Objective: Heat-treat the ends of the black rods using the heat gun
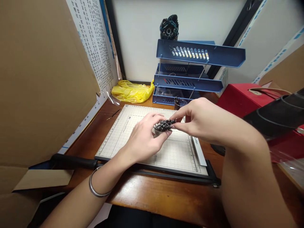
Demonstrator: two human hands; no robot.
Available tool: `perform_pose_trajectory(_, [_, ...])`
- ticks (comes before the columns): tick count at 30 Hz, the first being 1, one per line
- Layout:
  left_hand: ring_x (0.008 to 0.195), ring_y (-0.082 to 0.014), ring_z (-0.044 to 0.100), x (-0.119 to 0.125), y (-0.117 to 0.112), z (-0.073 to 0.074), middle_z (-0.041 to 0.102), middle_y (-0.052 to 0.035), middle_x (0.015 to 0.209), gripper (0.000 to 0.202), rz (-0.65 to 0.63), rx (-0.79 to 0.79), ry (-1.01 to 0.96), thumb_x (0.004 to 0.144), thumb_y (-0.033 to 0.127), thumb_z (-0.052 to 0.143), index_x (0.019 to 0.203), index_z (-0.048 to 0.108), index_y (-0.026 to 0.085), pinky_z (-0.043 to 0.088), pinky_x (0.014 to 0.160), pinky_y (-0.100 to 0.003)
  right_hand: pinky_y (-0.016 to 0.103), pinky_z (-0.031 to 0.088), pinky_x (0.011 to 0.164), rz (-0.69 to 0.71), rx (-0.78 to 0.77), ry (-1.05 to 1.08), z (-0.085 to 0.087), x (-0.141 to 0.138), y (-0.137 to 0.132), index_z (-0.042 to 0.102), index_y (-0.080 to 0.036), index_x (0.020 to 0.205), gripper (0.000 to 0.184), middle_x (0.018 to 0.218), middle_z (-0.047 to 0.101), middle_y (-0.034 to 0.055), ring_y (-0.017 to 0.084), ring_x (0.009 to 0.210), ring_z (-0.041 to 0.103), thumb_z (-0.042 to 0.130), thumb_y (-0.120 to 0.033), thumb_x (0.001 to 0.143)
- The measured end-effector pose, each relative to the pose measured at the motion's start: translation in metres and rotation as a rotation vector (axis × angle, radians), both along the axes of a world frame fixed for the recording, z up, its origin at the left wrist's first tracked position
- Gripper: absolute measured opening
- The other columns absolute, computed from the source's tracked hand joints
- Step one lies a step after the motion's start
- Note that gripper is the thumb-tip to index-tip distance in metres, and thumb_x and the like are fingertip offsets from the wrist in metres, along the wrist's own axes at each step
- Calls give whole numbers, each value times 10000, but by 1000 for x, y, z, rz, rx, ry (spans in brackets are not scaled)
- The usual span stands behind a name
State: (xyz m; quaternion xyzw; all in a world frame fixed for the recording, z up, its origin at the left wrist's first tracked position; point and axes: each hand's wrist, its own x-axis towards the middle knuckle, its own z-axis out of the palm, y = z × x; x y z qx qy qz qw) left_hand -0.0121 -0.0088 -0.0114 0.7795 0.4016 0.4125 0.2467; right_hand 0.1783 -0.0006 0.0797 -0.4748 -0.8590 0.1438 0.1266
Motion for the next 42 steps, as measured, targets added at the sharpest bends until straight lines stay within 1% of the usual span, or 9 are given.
perform_pose_trajectory(6, [1072,-226,679,2,2,-4,666,-71,1217,231,20,-67,-69,906,293,729,1123,694,224,587,905,-385,284,366,543,-14,0,5,2,-1,1,825,-249,785,235,560,599,-28,115,523,422,607,-244,872])
perform_pose_trajectory(12, [1114,-229,665,3,3,-6,664,-71,1241,304,55,7,-132,877,330,782,1146,682,231,599,772,-303,283,500,672,-15,34,55,-1,2,2,839,-243,953,237,672,703,-14,136,579,561,621,-229,860])
perform_pose_trajectory(14, [1152,-232,654,2,2,-7,667,-68,1275,397,91,93,-130,870,299,790,1233,638,247,598,812,-313,297,525,708,-21,51,82,-3,6,2,817,-251,1057,279,777,742,1,152,627,610,626,-241,853])
perform_pose_trajectory(18, [1272,-260,614,0,2,-9,630,-71,1398,673,151,277,-74,839,173,765,1437,476,284,551,1022,-403,321,534,708,-105,142,165,0,14,-2,720,-270,1216,373,951,759,20,191,754,680,613,-244,859])
perform_pose_trajectory(23, [1344,-272,573,0,-1,-10,586,-66,1479,838,159,392,-23,823,95,705,1540,332,314,510,1094,-433,324,495,669,-203,240,176,15,5,-21,761,-267,988,169,754,706,17,175,653,650,628,-349,922])
perform_pose_trajectory(26, [1361,-279,566,1,-2,-11,584,-75,1481,786,186,388,-34,909,171,672,1573,283,328,529,1065,-433,326,434,595,-202,234,85,15,-10,-30,756,-249,786,262,625,644,26,166,559,590,670,-466,904])
perform_pose_trajectory(30, [1357,-288,571,2,-5,-11,599,-77,1468,739,206,385,-48,974,256,618,1600,235,340,551,1019,-435,319,349,561,-238,268,-64,3,-22,-30,711,-228,736,367,656,655,56,192,587,581,701,-575,856])
perform_pose_trajectory(34, [1335,-289,585,3,-6,-11,613,-64,1459,878,201,357,-64,946,272,674,1625,126,370,544,1026,-437,314,303,536,-249,257,-127,-4,-25,-27,664,-228,690,349,636,641,47,175,534,538,724,-548,815])
perform_pose_trajectory(42, [1336,-283,582,3,-6,-11,635,-61,1435,845,171,326,-58,935,264,671,1620,183,345,528,1063,-430,310,239,488,-269,254,-199,-6,-29,-26,656,-229,657,202,599,621,48,146,447,445,629,-384,783])
